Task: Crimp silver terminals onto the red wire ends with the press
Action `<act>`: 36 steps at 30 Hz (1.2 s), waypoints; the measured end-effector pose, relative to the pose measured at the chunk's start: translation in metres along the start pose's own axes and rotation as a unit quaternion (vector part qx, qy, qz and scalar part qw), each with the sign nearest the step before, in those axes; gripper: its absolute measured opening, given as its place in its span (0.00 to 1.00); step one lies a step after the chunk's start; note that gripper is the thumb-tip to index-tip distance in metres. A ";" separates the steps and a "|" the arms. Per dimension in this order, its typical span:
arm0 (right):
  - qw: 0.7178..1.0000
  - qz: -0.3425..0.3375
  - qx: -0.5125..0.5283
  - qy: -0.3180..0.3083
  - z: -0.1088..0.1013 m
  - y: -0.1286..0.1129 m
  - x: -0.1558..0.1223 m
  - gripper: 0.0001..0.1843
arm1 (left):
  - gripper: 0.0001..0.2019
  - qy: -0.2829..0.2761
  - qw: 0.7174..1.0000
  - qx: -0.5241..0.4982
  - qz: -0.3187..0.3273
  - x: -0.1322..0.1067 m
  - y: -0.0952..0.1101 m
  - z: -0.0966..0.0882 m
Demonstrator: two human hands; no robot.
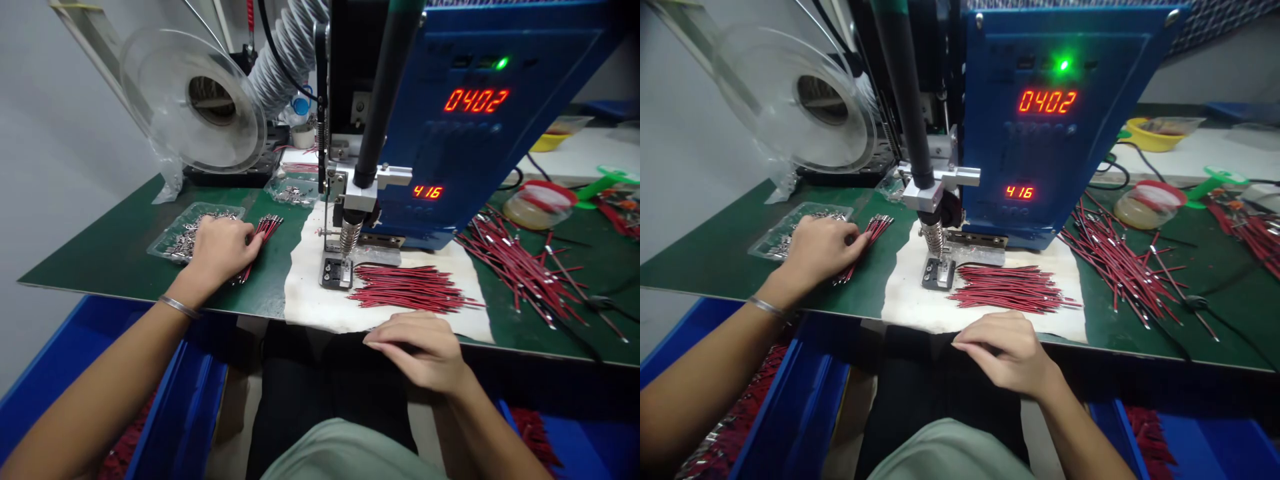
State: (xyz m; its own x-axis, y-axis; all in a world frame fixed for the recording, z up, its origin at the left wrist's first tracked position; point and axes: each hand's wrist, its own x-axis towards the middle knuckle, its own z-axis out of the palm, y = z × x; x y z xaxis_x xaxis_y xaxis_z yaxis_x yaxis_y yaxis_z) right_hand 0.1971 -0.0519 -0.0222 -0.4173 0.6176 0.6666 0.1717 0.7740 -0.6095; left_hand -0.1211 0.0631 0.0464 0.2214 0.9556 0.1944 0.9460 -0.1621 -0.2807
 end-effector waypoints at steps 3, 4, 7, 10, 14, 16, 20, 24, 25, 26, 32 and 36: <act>1.000 0.005 0.005 -0.022 -0.001 0.001 0.000 0.14 | 0.23 -0.009 1.000 -0.004 0.005 0.004 -0.002 0.001; 1.000 0.007 0.004 -0.029 -0.001 0.001 0.000 0.14 | 0.23 -0.012 1.000 -0.007 0.007 0.004 -0.003 0.001; 0.999 0.008 -0.001 -0.037 0.000 0.000 0.001 0.17 | 0.25 0.008 1.000 -0.015 0.002 0.001 -0.005 -0.005; 1.000 0.008 -0.001 -0.025 0.000 -0.003 0.001 0.18 | 0.24 0.049 0.998 -0.019 -0.042 -0.006 -0.015 -0.016; 0.999 0.034 -0.022 -0.008 -0.001 -0.006 0.000 0.15 | 0.23 -0.042 0.990 -0.030 -0.132 -0.011 -0.043 -0.022; 0.999 0.044 -0.018 -0.006 -0.001 -0.007 0.000 0.13 | 0.24 -0.089 0.984 -0.044 -0.146 -0.011 -0.058 -0.019; 0.998 0.062 -0.001 0.011 -0.001 -0.008 0.001 0.10 | 0.25 -0.139 0.976 -0.089 -0.144 -0.009 -0.079 -0.008; 0.986 0.113 -0.060 0.106 -0.004 -0.011 0.004 0.08 | 0.22 -0.124 0.974 -0.119 -0.147 -0.010 -0.085 -0.002; 0.980 0.128 -0.089 0.124 -0.007 -0.011 0.006 0.09 | 0.21 -0.119 0.974 -0.124 -0.147 -0.011 -0.085 -0.001; 0.973 0.138 -0.125 0.133 -0.012 -0.011 0.009 0.08 | 0.21 -0.114 0.974 -0.129 -0.146 -0.012 -0.084 -0.001; 0.946 0.089 -0.310 -0.022 -0.045 0.009 0.035 0.07 | 0.25 -0.015 0.972 -0.175 -0.155 -0.019 -0.079 0.002; 0.932 0.078 -0.335 -0.114 -0.054 0.024 0.051 0.11 | 0.25 0.054 0.960 -0.228 -0.154 -0.022 -0.073 0.002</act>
State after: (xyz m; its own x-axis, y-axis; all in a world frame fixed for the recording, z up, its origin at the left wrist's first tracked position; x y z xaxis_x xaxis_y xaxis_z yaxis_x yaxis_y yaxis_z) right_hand 0.2281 0.0055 0.0207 -0.5065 0.7431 0.4375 0.7332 0.6381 -0.2350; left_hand -0.1956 0.0547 0.0608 -0.0855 0.9483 0.3057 0.9704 0.0097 0.2413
